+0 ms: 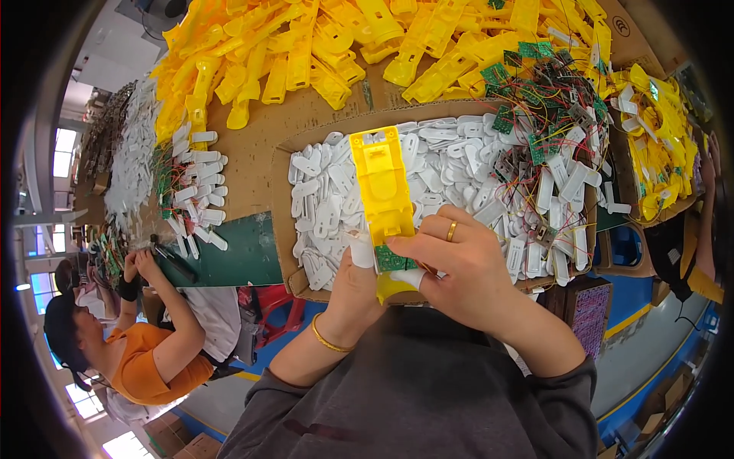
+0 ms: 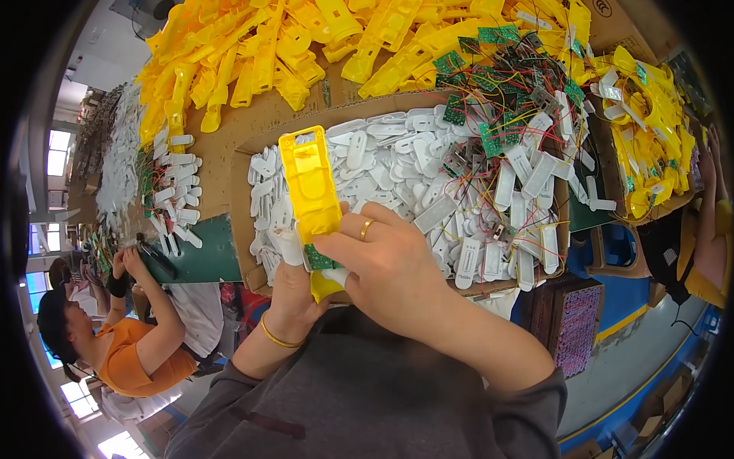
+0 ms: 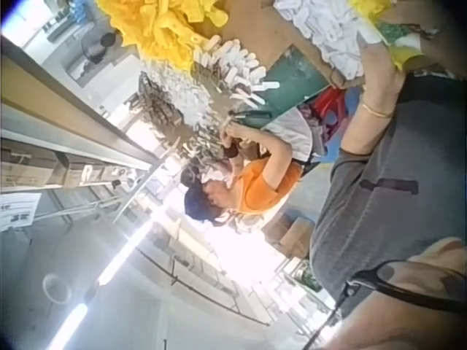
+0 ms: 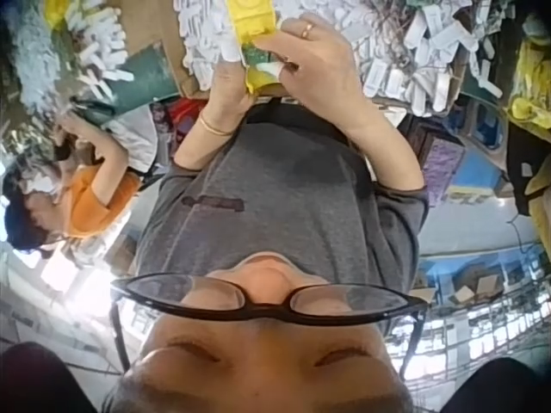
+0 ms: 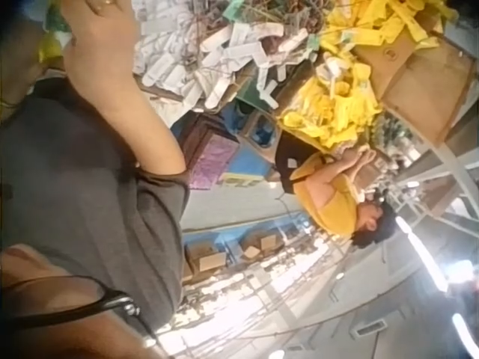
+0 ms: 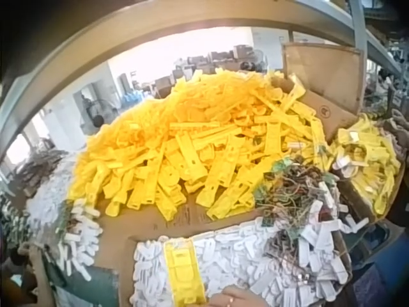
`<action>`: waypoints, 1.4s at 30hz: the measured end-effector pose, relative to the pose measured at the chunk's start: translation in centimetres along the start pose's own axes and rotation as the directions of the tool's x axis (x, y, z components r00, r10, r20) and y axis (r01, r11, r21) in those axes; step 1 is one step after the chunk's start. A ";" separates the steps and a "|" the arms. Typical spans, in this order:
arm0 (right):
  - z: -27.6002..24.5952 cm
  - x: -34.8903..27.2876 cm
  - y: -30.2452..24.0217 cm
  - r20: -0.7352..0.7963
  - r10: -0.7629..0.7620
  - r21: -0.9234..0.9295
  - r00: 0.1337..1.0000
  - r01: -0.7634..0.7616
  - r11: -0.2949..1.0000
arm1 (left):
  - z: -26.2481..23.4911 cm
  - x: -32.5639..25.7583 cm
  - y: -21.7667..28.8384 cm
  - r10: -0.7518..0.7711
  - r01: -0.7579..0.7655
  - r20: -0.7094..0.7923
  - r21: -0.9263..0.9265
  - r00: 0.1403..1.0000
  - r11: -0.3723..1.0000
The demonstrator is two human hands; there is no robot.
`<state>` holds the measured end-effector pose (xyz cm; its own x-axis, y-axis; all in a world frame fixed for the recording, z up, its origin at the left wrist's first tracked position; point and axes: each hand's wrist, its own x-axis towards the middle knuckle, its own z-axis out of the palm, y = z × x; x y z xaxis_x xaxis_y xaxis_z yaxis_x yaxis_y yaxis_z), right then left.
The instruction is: Assembling small electronic components into yellow plastic housings on a factory assembly line.
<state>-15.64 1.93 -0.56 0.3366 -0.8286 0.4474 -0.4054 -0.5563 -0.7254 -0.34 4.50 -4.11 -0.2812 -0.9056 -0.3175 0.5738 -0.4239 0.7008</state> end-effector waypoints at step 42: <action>-1.5 -2.4 -0.4 0.023 -0.046 -0.100 0.999 0.048 0.994 | 3.2 -0.5 0.4 -0.132 0.133 -0.071 0.003 0.989 0.991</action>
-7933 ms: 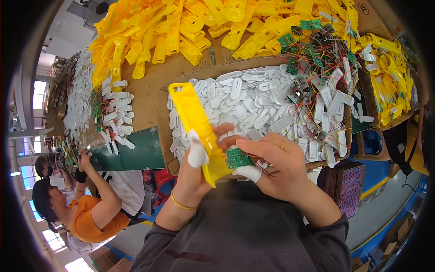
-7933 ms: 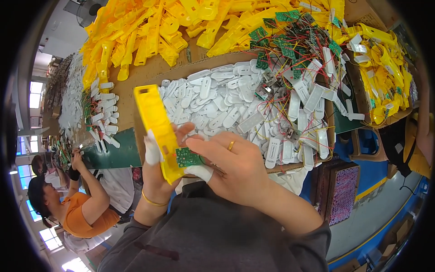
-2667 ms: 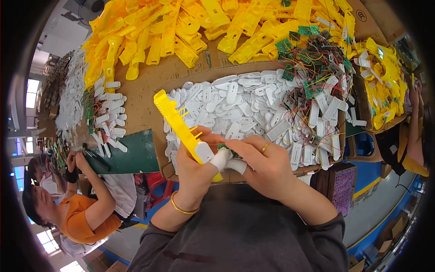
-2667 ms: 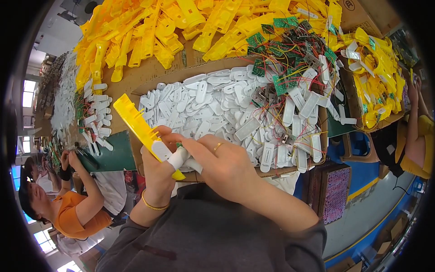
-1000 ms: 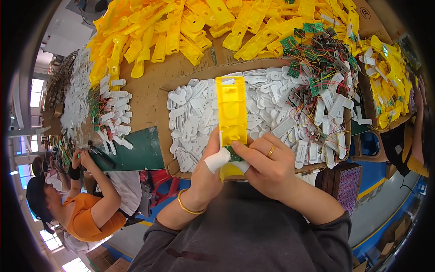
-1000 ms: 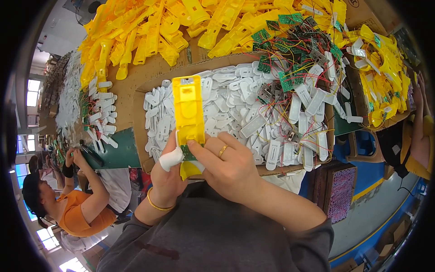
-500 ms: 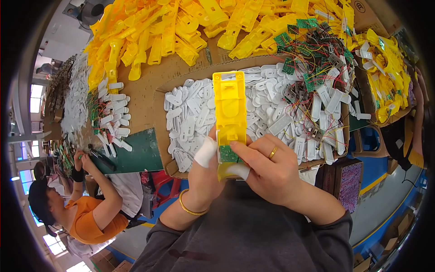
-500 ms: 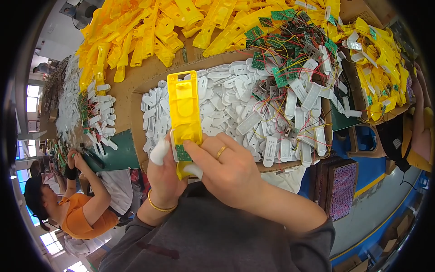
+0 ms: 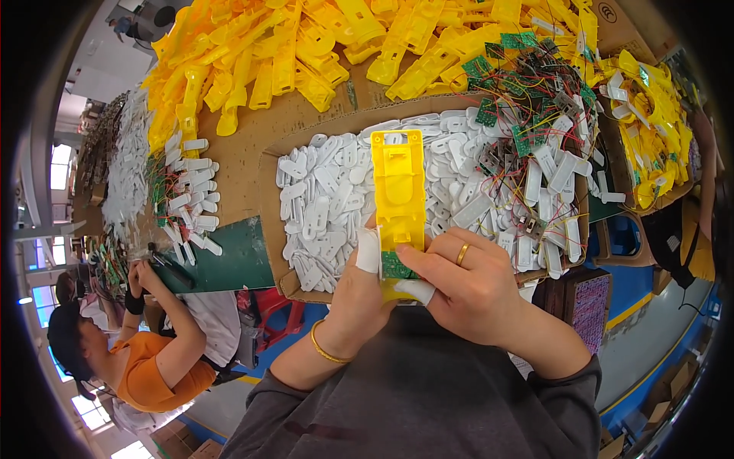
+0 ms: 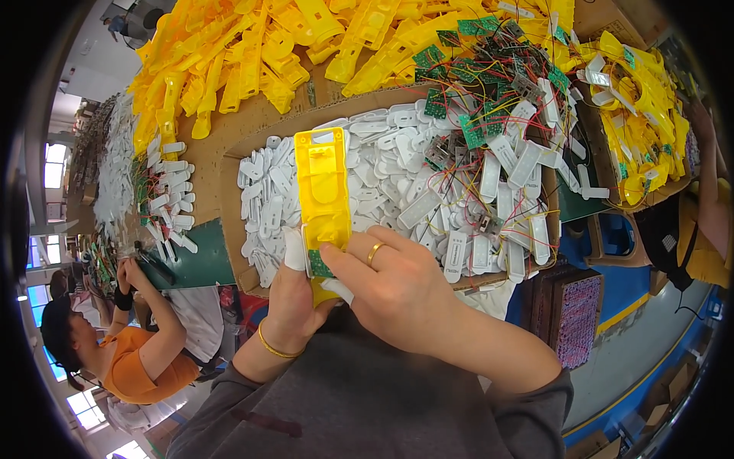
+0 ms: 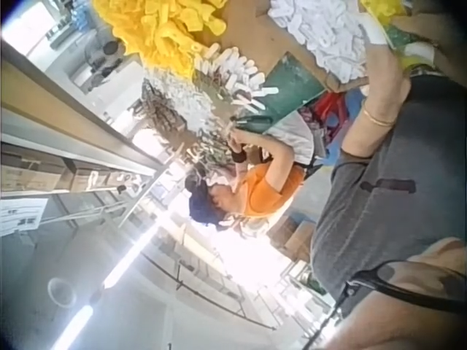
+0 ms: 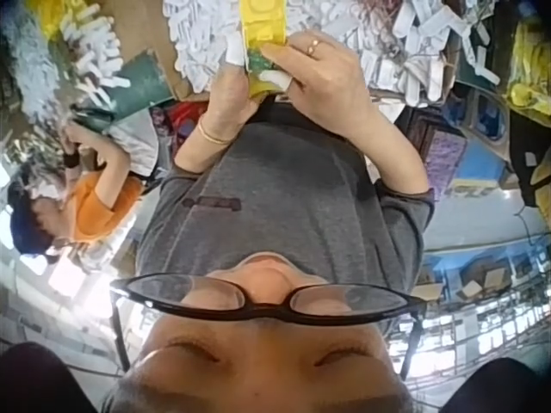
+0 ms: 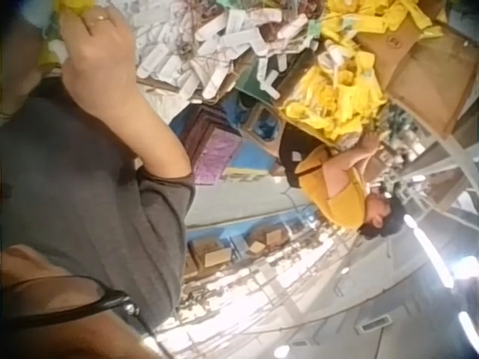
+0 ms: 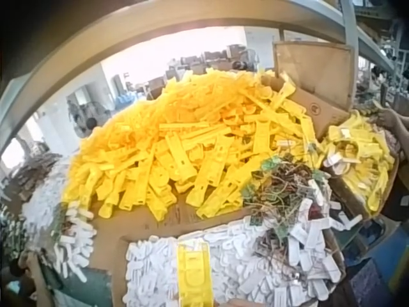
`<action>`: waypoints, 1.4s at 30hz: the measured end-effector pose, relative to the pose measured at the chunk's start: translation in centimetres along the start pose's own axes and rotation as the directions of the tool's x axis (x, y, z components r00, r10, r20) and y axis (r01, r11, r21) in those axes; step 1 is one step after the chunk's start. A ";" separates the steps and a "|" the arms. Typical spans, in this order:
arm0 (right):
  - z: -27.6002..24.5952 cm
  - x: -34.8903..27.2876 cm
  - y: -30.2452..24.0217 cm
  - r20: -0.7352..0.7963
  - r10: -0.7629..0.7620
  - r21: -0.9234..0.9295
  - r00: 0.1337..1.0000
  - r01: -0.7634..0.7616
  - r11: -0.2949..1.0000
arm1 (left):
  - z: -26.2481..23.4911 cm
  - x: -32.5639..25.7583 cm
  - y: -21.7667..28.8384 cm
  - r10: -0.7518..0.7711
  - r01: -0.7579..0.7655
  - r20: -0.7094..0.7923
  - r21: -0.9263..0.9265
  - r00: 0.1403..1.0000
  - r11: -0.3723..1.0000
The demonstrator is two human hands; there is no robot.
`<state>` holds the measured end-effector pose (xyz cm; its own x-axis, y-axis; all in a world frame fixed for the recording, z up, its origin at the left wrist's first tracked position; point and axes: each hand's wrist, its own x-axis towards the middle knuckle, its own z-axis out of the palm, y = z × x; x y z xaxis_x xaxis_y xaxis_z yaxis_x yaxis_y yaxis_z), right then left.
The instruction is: Assembling small electronic components into yellow plastic housings on a factory assembly line.
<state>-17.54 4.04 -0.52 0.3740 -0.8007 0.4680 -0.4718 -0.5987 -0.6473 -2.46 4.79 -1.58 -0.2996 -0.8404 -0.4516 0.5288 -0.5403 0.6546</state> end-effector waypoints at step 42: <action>2.1 -0.6 2.9 0.387 0.565 0.798 0.729 -0.571 0.190 | -1.5 2.4 -1.4 0.427 -0.476 0.295 0.772 0.855 0.421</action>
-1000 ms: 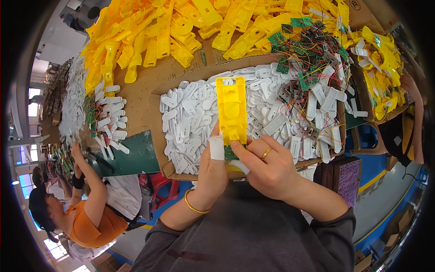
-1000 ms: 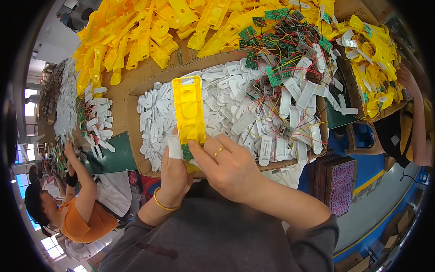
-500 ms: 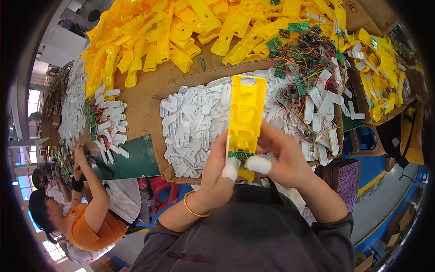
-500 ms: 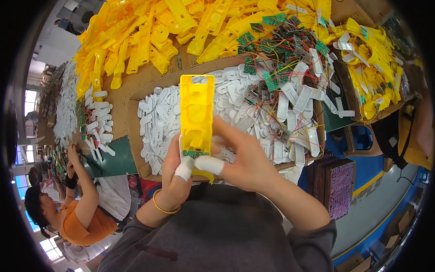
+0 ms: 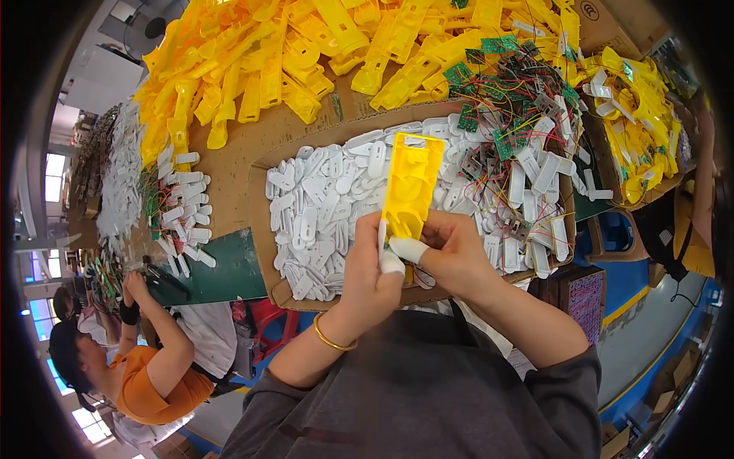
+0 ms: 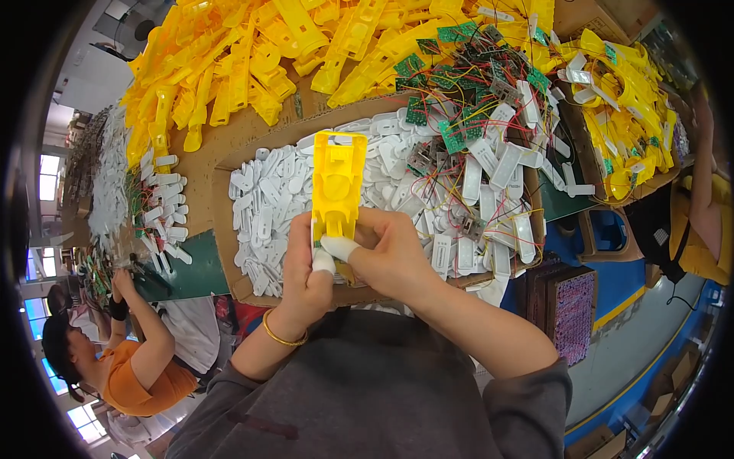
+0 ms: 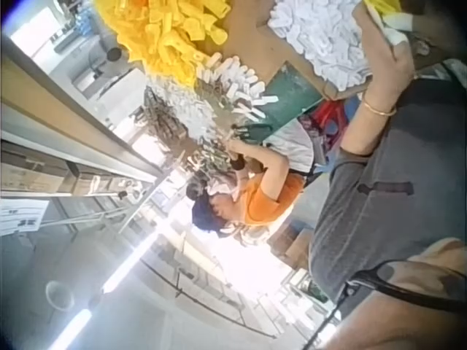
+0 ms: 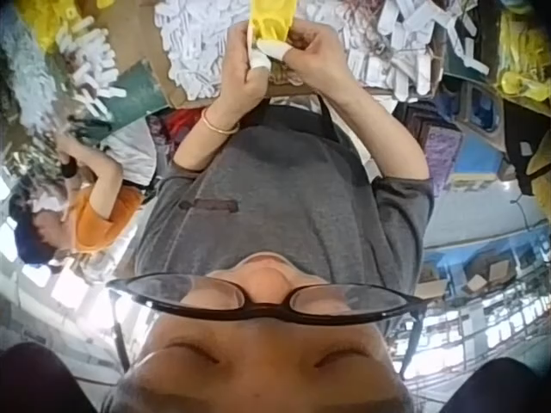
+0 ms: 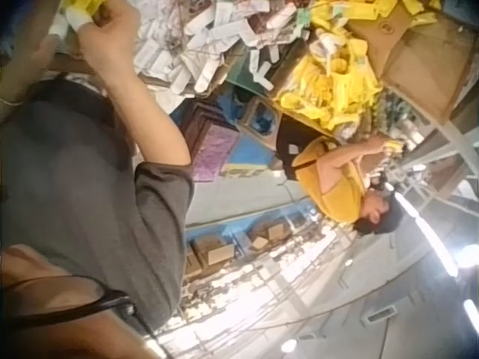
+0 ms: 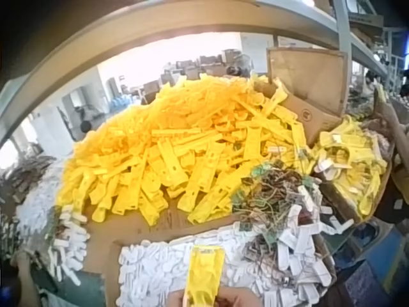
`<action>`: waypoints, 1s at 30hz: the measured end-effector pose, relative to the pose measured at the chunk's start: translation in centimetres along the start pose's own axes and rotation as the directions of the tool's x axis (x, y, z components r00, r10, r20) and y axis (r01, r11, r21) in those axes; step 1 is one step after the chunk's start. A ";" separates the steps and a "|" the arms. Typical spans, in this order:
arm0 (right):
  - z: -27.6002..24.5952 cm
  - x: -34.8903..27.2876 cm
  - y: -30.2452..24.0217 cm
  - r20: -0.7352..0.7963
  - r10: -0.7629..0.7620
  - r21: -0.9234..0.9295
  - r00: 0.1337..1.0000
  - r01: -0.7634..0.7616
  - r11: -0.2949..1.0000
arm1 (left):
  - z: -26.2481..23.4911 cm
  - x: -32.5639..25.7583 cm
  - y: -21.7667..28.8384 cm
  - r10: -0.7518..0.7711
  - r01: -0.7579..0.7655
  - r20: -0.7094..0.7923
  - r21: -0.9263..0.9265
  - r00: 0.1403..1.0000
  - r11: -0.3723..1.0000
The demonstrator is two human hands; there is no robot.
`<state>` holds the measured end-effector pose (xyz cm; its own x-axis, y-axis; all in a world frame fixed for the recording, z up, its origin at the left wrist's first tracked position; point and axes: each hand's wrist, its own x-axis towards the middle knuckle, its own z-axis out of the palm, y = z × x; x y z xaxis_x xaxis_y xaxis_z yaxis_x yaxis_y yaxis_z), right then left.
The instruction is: Assembling small electronic components into yellow plastic housings on a factory assembly line.
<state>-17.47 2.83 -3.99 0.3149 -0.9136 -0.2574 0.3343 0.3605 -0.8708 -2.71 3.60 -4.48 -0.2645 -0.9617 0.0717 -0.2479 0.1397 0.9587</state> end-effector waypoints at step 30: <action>-6.1 -4.9 -12.0 -0.395 -0.345 -0.128 0.851 0.321 0.938 | -15.8 20.1 -4.3 0.072 0.234 -0.384 0.690 0.921 0.685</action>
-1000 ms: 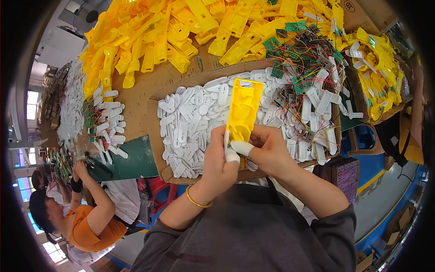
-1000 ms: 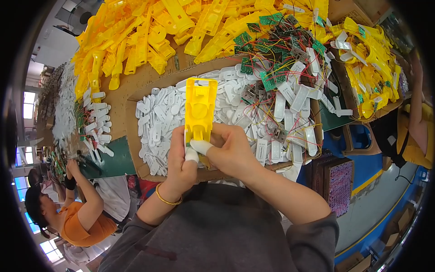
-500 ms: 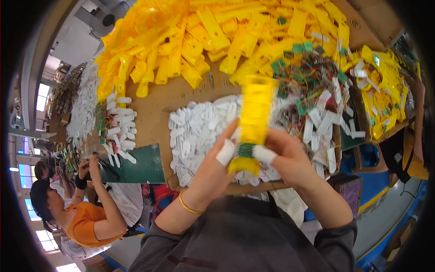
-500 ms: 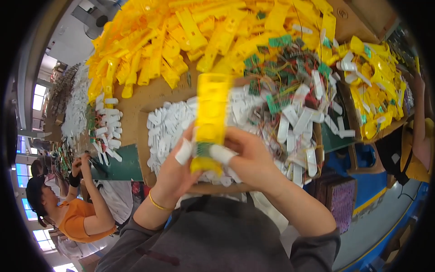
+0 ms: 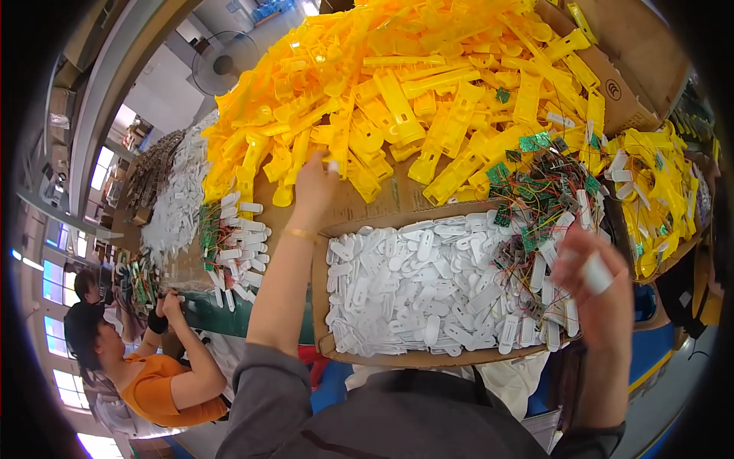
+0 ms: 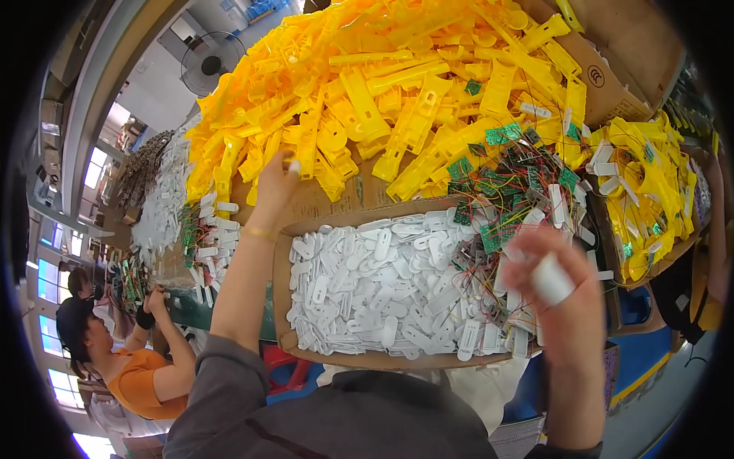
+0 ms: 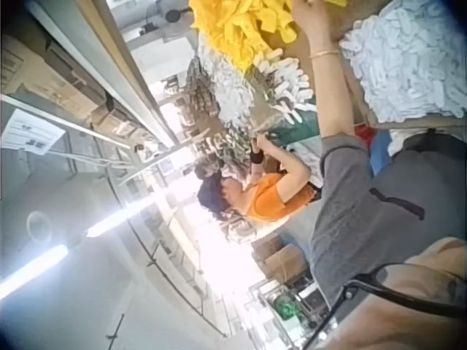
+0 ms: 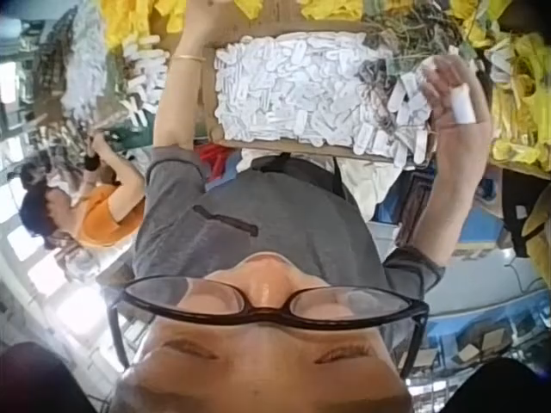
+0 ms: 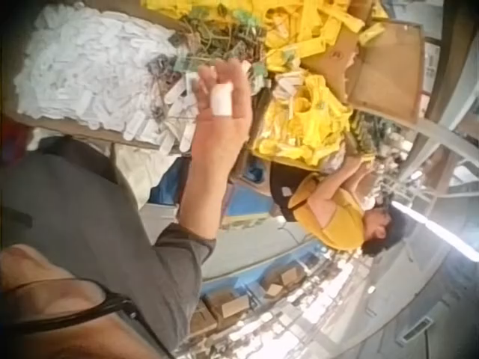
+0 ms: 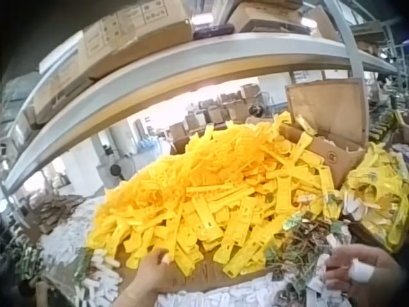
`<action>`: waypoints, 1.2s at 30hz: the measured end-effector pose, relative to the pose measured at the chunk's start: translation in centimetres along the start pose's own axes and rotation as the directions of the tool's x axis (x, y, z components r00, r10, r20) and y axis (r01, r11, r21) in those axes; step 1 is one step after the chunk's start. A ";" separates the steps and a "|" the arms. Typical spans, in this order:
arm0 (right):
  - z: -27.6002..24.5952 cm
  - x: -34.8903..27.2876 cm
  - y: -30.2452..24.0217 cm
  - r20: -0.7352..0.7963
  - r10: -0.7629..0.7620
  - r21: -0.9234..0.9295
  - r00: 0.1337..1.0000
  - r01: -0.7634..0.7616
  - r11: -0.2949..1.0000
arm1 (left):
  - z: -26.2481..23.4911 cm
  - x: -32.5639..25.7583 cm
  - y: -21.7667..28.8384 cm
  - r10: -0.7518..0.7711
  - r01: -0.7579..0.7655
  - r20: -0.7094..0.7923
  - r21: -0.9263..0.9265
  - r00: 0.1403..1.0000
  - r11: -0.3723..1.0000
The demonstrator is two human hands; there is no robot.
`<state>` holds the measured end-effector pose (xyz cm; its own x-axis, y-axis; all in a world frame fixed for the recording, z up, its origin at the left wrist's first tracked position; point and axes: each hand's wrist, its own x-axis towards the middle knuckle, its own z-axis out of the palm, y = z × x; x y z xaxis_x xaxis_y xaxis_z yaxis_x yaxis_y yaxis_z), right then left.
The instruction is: Assembling small electronic components into yellow plastic housings on a factory assembly line.
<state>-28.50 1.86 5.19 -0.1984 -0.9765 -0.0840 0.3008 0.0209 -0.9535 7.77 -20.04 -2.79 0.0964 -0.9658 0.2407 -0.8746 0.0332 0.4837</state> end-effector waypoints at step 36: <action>9.0 -3.5 9.6 0.572 0.221 -0.147 0.790 -0.166 0.975 | -2.6 -22.8 8.8 0.030 0.605 0.605 -0.796 0.795 0.030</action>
<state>-16.53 3.55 -1.02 0.4436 -0.8893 -0.1110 0.1892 0.2140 -0.9583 -0.83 3.00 -1.83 -0.2370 -0.9228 -0.3038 0.4105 -0.3785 0.8296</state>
